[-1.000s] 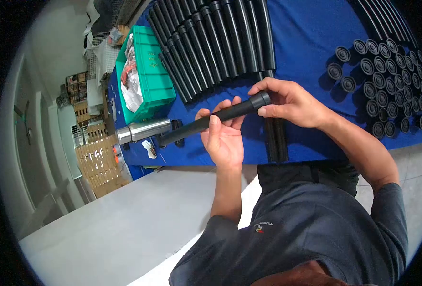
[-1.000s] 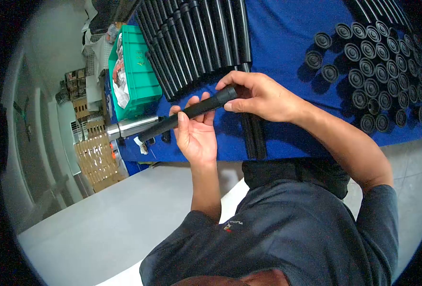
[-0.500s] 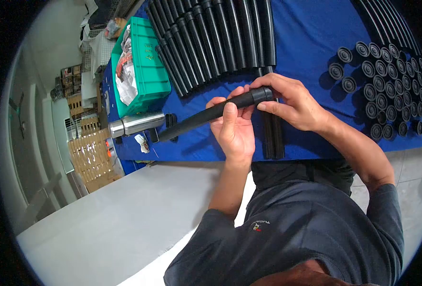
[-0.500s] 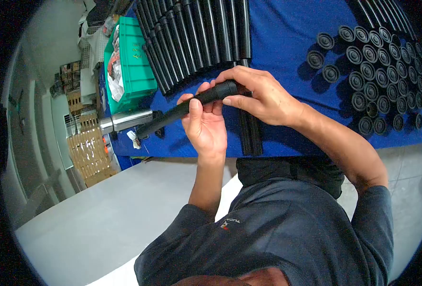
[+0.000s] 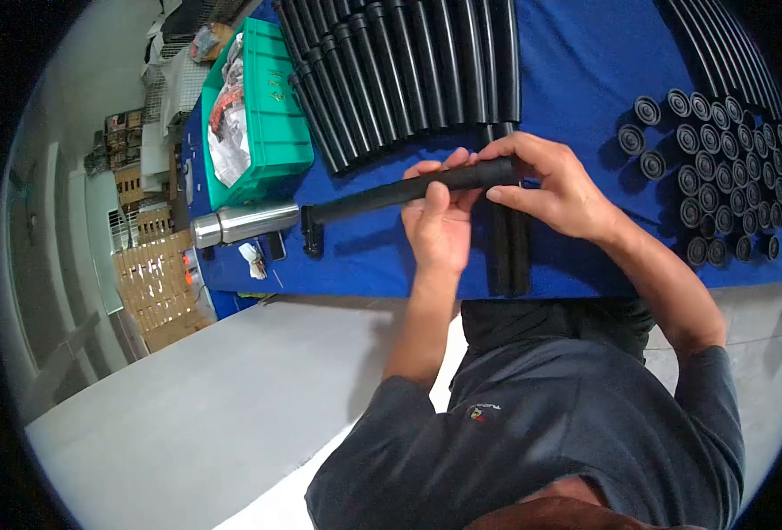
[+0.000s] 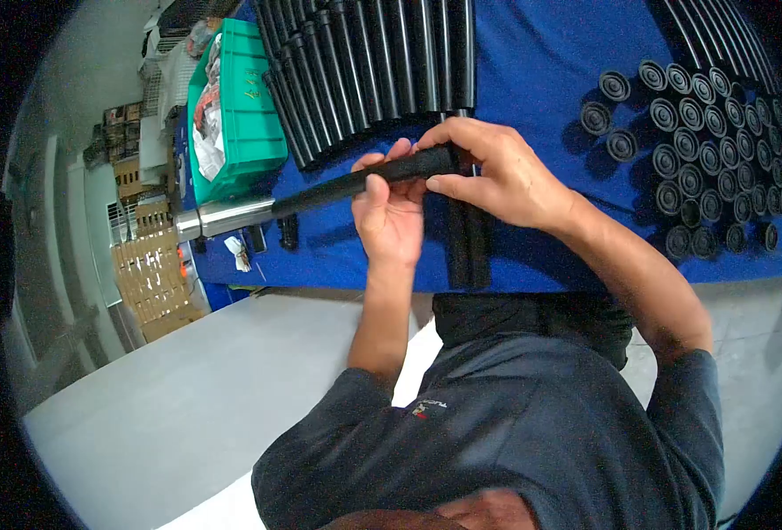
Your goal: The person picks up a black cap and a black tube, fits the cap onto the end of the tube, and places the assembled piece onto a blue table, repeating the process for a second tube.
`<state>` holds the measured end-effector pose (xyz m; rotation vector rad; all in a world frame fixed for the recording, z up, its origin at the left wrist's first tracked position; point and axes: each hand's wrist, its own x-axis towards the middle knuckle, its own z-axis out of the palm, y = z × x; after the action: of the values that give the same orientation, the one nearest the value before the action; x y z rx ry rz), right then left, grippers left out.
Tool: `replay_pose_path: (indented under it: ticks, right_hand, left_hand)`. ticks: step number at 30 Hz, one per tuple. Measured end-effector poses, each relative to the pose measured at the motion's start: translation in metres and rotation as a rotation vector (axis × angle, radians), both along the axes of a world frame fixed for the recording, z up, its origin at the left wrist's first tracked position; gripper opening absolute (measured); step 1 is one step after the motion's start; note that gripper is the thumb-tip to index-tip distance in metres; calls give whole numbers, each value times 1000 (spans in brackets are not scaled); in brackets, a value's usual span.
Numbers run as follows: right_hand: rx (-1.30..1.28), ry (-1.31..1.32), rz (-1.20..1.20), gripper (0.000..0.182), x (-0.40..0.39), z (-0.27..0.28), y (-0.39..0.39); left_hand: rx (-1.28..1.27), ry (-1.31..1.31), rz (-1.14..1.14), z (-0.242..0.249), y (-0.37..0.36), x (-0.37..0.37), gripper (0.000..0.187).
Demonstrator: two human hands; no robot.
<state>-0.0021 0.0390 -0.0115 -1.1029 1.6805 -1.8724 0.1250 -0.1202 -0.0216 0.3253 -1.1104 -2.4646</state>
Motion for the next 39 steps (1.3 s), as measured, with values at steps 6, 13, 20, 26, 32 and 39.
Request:
replay_pose_path:
  ticks: [6, 13, 20, 26, 32, 39]
  right_hand:
    - [154, -172, 92, 36, -19, -1, 10]
    - [314, -219, 106, 33, -14, 12, 4]
    - [275, -118, 58, 33, -13, 0, 3]
    - [256, 7, -43, 35, -5, -1, 2]
    - [217, 92, -31, 37, -11, -8, -1]
    - [125, -281, 8, 35, -3, -7, -6]
  left_hand:
    - [170, 127, -25, -20, -47, 21, 52]
    - [259, 116, 0, -37, -43, 32, 32]
    - [339, 109, -40, -37, -45, 33, 28]
    - [284, 94, 20, -36, -38, 33, 27]
    - [334, 60, 47, -26, -32, 27, 29]
    - [229, 71, -11, -32, -32, 29, 28]
